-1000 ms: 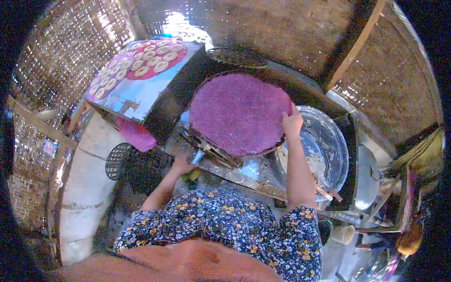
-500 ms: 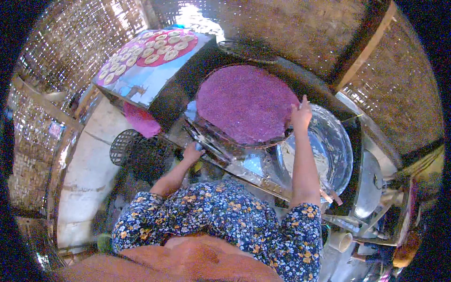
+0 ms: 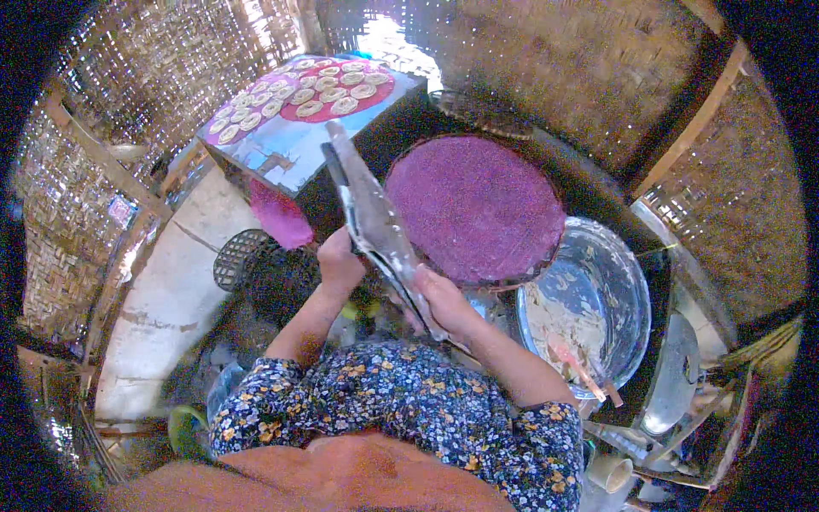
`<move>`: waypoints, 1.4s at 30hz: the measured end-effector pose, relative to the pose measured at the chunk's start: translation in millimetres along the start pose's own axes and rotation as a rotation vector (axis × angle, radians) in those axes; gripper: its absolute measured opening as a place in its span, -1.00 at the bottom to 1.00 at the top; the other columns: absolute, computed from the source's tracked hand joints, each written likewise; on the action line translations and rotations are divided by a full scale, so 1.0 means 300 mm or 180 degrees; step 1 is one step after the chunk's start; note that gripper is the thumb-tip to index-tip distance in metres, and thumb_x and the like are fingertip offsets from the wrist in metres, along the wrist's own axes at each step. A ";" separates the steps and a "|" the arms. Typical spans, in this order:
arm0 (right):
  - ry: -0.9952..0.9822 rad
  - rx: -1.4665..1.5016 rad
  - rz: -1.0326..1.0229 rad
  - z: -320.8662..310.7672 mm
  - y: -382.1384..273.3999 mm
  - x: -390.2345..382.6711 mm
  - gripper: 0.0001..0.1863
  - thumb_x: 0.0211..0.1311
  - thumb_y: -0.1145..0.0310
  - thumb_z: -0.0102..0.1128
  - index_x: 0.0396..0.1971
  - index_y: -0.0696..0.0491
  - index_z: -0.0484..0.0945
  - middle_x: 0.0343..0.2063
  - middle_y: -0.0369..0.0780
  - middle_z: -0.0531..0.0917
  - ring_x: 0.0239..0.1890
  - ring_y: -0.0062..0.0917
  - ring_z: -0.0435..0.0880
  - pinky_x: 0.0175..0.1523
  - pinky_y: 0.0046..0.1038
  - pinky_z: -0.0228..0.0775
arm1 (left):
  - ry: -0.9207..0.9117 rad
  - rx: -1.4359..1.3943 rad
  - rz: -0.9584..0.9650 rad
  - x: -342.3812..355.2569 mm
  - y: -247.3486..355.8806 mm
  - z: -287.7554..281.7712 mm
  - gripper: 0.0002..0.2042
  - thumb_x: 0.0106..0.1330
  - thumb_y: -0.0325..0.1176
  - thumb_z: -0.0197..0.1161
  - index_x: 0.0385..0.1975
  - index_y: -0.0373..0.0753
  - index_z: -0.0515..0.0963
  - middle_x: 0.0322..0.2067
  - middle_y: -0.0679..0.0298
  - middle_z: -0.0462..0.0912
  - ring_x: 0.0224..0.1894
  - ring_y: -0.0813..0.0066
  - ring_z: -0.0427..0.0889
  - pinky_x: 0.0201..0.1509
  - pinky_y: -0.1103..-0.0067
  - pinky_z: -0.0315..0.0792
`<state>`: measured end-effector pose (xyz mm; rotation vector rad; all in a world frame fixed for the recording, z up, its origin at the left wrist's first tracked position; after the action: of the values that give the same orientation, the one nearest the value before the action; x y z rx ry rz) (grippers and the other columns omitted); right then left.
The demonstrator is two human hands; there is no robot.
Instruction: The person is using a wooden tool to extrude a white paste onto a circular tray to form spiral-shaped snacks, then moves the full tray to a side table and refills the tool with more paste using a spatula.
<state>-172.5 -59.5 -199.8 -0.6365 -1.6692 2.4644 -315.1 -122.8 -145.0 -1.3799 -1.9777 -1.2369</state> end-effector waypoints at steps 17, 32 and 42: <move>0.1112 -0.0423 0.0094 -0.145 -0.251 -0.264 -0.36 0.10 -0.21 -0.30 -0.47 0.15 0.44 -0.74 -0.25 0.46 -0.84 -0.62 0.34 -0.80 -0.62 0.13 | -0.2277 -0.8480 -0.1168 0.594 0.154 0.328 -0.28 0.16 0.25 -0.47 0.07 -0.26 0.19 -0.51 0.31 0.43 -0.38 0.39 0.41 -0.13 0.42 0.24; 0.1732 -0.1613 0.0516 -0.231 -0.234 -0.226 -0.45 0.15 -0.09 -0.23 -0.58 0.15 0.43 -0.76 -0.26 0.46 -0.80 -0.61 0.41 -0.71 -0.60 0.23 | -0.1910 -0.7646 -0.2841 0.501 0.038 0.567 -0.37 0.13 0.23 -0.25 0.01 -0.16 0.29 -0.83 0.52 0.17 -0.75 0.65 0.21 -0.46 0.60 0.25; 0.2450 -0.2239 0.0401 -0.154 -0.399 -0.400 -0.56 0.10 0.04 -0.07 -0.32 0.15 0.50 -0.72 -0.32 0.43 -0.71 -0.70 0.38 -0.65 -0.60 0.20 | -0.1841 -0.7878 -0.2556 0.563 0.170 0.420 -0.34 0.10 0.28 -0.26 -0.08 -0.20 0.35 -0.88 0.55 0.07 -0.82 0.68 0.12 -0.52 0.63 0.22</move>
<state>-63.4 -9.2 -71.8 -1.5364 -2.0835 1.2878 -321.8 77.2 -61.4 0.4396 -0.0975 1.5856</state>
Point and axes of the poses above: each hand's wrist, its own x-axis towards the middle knuckle, its own z-axis out of the palm, y = z × x, the point moved 8 cm from there along x, towards the middle knuckle
